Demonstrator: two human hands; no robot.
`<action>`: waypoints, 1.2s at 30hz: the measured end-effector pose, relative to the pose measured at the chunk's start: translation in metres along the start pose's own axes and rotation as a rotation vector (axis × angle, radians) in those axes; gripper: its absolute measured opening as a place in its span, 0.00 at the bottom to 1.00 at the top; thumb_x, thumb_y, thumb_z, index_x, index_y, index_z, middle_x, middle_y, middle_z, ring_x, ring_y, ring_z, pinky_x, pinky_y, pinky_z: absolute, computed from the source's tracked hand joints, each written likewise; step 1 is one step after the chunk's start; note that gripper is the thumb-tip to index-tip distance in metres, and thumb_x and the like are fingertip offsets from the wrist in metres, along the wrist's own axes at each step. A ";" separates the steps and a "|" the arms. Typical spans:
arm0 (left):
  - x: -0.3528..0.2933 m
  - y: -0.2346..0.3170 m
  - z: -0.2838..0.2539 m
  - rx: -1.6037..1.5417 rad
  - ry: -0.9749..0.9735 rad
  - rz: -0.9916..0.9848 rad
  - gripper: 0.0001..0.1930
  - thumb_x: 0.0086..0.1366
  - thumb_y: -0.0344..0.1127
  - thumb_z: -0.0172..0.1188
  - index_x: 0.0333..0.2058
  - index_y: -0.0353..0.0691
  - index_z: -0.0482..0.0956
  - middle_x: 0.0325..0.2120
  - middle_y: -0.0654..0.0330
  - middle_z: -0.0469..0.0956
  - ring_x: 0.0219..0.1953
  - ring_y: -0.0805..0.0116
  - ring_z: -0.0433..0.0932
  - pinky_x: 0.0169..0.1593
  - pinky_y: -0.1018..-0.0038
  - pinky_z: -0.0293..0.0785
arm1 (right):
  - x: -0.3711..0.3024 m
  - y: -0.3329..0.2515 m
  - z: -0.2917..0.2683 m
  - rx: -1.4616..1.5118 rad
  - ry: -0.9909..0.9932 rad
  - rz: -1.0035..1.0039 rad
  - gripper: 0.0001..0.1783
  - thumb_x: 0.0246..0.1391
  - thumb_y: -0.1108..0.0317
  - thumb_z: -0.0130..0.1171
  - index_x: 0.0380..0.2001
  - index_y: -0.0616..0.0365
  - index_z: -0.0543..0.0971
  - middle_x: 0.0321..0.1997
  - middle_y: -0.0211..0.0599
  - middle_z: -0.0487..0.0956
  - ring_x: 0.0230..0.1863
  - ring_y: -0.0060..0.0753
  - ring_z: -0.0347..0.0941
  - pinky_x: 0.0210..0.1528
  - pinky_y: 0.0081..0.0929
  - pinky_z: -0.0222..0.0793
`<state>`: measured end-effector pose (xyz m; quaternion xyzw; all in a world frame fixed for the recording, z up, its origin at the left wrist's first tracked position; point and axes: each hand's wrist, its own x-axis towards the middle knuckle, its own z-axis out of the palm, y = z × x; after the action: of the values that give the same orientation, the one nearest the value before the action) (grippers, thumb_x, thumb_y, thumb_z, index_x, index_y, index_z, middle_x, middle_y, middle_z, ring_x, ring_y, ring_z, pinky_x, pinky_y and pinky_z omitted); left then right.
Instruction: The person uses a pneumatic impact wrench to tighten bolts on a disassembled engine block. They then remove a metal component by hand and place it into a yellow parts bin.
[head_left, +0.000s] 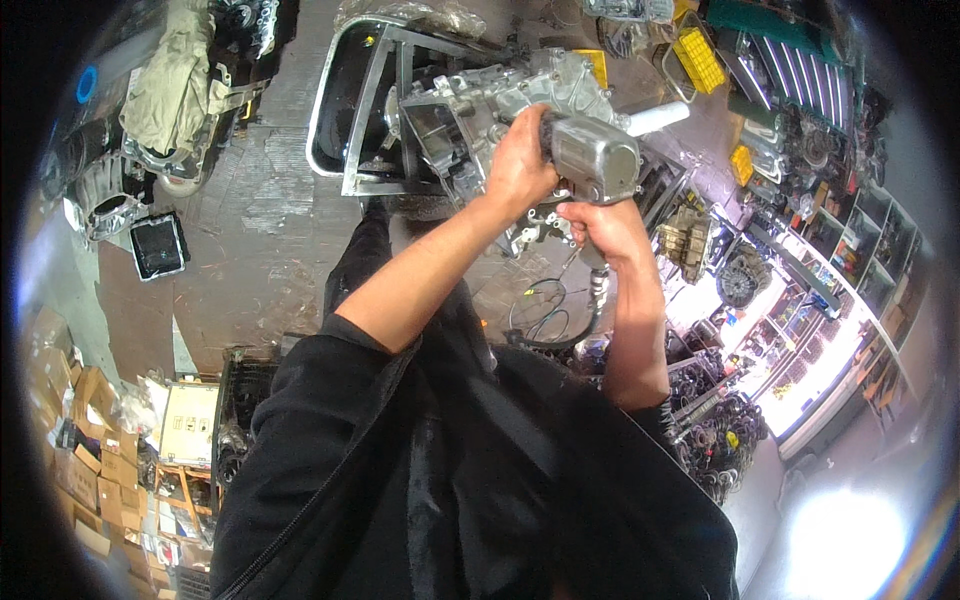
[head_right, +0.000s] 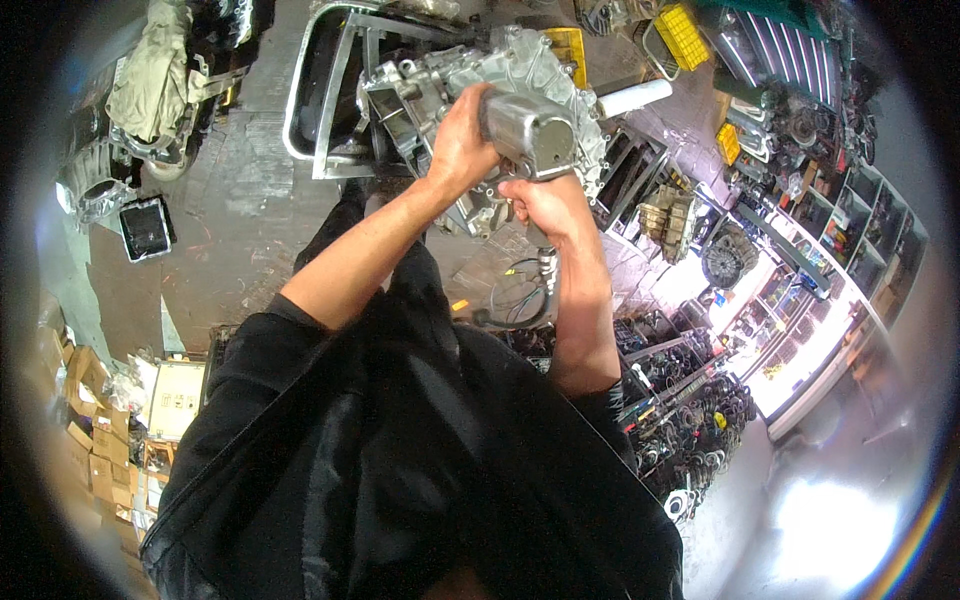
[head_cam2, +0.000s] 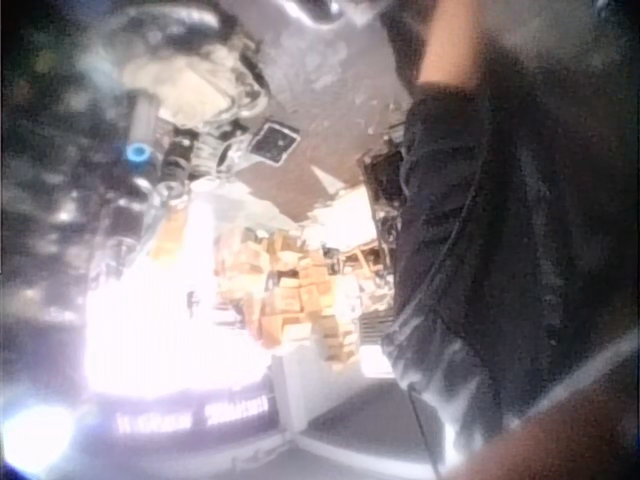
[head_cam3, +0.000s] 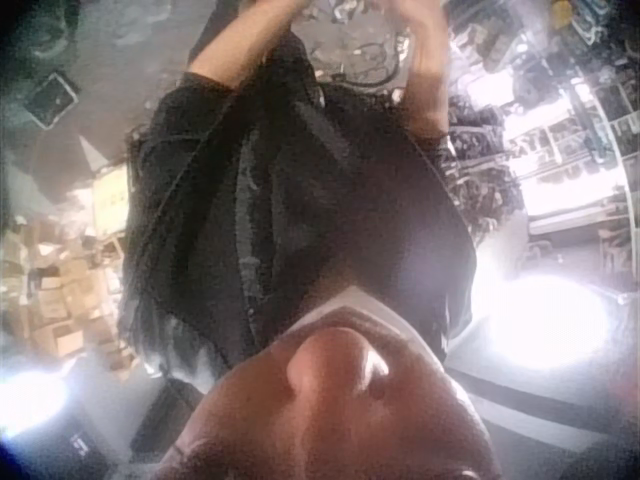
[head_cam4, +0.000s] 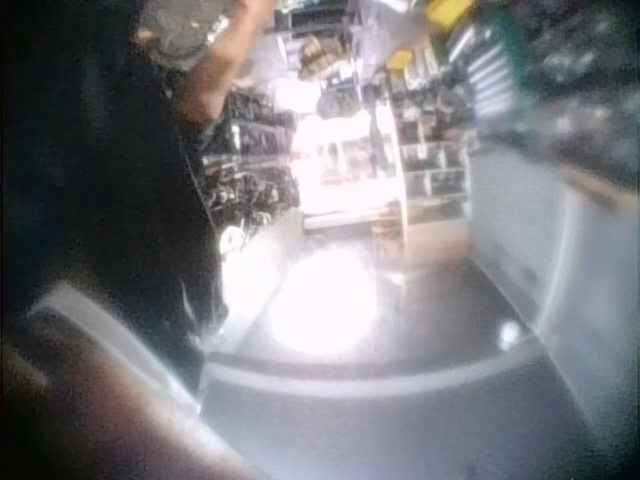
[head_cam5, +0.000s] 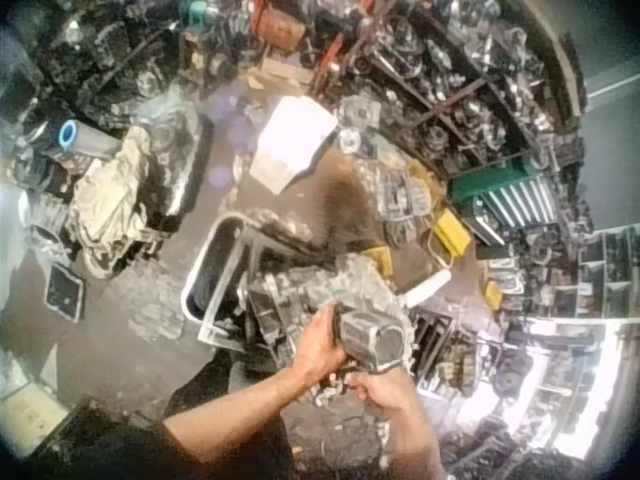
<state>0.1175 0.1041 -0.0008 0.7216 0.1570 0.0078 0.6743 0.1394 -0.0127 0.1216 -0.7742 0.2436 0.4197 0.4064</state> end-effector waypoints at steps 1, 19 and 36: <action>-0.003 0.002 0.003 -0.012 0.052 -0.034 0.44 0.37 0.25 0.73 0.58 0.34 0.65 0.50 0.42 0.75 0.54 0.41 0.75 0.58 0.58 0.72 | 0.003 -0.004 -0.003 -0.109 -0.003 -0.006 0.09 0.49 0.77 0.67 0.34 0.66 0.79 0.20 0.33 0.76 0.17 0.25 0.70 0.19 0.26 0.65; -0.012 0.010 -0.001 -0.050 0.083 -0.078 0.40 0.47 0.30 0.70 0.60 0.35 0.62 0.52 0.40 0.74 0.55 0.39 0.74 0.59 0.57 0.71 | -0.009 -0.009 0.011 -0.009 0.016 0.017 0.10 0.52 0.81 0.63 0.37 0.63 0.76 0.20 0.28 0.73 0.17 0.21 0.66 0.19 0.23 0.63; -0.017 0.013 0.004 -0.044 0.163 -0.072 0.37 0.48 0.33 0.70 0.57 0.35 0.65 0.49 0.39 0.76 0.53 0.38 0.76 0.56 0.55 0.72 | -0.017 -0.010 0.010 -0.018 -0.030 -0.017 0.09 0.53 0.79 0.64 0.38 0.64 0.77 0.19 0.29 0.73 0.15 0.21 0.66 0.18 0.24 0.62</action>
<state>0.1053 0.0962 0.0154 0.6973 0.2371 0.0456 0.6749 0.1336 0.0017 0.1370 -0.7734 0.2271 0.4301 0.4065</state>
